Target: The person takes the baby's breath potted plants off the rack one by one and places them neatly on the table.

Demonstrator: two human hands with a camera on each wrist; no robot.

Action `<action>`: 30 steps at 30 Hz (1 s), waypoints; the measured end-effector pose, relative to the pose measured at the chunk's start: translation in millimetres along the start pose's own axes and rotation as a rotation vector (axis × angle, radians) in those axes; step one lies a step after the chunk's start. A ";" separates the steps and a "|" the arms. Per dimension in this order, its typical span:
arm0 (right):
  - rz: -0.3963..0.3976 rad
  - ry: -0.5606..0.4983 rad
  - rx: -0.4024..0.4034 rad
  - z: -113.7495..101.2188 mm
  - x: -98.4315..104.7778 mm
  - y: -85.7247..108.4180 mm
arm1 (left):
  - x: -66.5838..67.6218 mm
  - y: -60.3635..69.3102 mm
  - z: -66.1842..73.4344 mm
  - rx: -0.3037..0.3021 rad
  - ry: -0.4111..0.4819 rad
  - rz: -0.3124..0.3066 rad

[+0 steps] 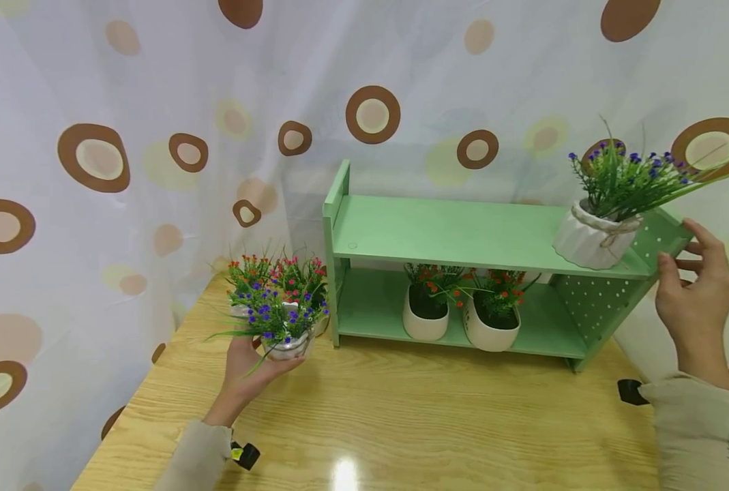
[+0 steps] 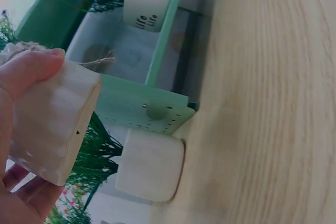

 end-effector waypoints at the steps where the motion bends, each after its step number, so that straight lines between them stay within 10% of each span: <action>1: 0.000 -0.003 0.000 -0.1 -0.1 -0.2 | 0.1 -0.1 -2.5 0.003 -0.009 -0.002; 30: -0.012 0.011 -0.009 0.4 0.8 -0.5 | 4.4 0.3 -52.3 0.140 -0.273 -0.084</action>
Point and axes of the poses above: each hand's wrist, its own y-axis away from the middle knuckle, its own x-axis out of the back of the hand, z = x × y, the point moved 8 cm from there along -y, towards the middle knuckle, and after that the axes turned 13 degrees about y, right-handed, at the moved point
